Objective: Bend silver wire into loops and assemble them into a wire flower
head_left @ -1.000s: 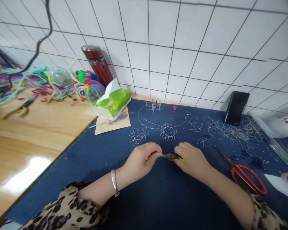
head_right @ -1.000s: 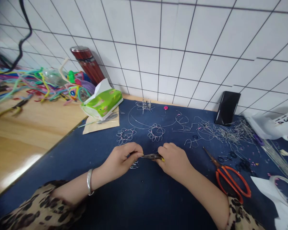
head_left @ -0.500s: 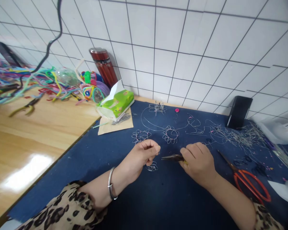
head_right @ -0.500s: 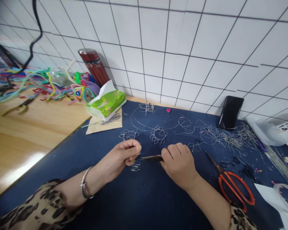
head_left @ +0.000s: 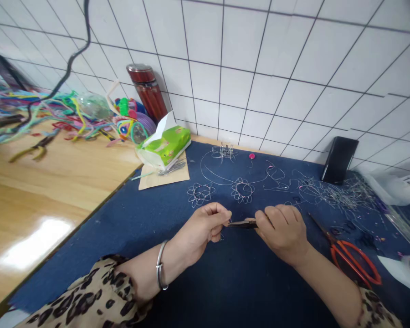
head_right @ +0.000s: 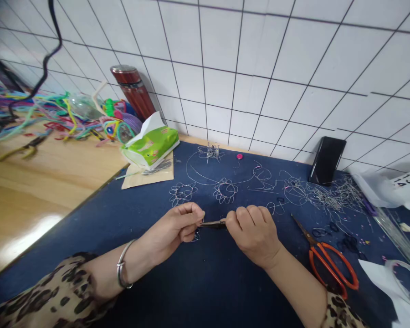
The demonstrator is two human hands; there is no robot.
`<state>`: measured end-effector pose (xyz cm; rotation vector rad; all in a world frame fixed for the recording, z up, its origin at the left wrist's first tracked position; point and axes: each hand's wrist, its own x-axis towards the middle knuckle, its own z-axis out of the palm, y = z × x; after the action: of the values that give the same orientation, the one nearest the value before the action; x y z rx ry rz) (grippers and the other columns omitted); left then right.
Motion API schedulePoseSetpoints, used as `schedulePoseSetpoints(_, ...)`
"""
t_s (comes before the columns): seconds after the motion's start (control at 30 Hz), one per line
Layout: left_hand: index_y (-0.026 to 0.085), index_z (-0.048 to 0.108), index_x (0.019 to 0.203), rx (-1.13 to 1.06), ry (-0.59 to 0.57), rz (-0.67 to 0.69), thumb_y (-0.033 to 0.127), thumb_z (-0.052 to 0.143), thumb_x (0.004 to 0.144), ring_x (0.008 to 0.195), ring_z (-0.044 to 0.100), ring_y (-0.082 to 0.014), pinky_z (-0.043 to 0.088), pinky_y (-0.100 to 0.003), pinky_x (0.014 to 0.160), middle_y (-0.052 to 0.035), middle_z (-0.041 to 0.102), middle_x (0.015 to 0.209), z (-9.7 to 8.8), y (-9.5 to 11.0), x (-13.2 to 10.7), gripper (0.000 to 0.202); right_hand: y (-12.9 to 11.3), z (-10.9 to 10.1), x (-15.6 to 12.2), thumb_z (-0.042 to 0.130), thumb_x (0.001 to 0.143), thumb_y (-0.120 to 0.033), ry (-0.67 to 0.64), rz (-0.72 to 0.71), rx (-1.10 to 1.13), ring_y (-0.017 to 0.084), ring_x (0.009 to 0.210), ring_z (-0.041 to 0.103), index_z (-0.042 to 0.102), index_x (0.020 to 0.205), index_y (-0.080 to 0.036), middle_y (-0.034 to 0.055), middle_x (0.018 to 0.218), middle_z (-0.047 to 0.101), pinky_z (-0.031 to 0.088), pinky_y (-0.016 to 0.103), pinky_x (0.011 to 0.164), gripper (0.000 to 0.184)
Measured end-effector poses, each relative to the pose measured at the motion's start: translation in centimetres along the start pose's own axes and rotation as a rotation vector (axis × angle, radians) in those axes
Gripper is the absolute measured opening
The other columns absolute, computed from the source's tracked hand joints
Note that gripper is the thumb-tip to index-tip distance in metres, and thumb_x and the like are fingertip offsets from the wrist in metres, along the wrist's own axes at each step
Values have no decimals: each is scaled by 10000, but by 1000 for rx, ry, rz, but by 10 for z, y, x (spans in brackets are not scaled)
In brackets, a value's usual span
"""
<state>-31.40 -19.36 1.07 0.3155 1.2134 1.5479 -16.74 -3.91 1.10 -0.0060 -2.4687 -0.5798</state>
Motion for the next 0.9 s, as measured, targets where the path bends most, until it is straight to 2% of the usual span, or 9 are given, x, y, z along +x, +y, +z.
schedulePoseSetpoints(0.27,157,513,696,-34,25,2,298,635,754,425,272,-41,241,-194,423,66,377,488,3,-1,-2,196,0,0,0,621,750,-246,32,-17,-12,159,732,459,587,869,-196,15,761,569,320,324,667,134)
schedulePoseSetpoints(0.9,152,511,699,-116,57,-14,285,646,732,455,310,-46,237,-194,437,56,388,519,6,-5,-3,193,-3,0,4,600,760,-249,-31,4,-5,153,700,437,588,845,-192,21,723,560,309,322,652,103)
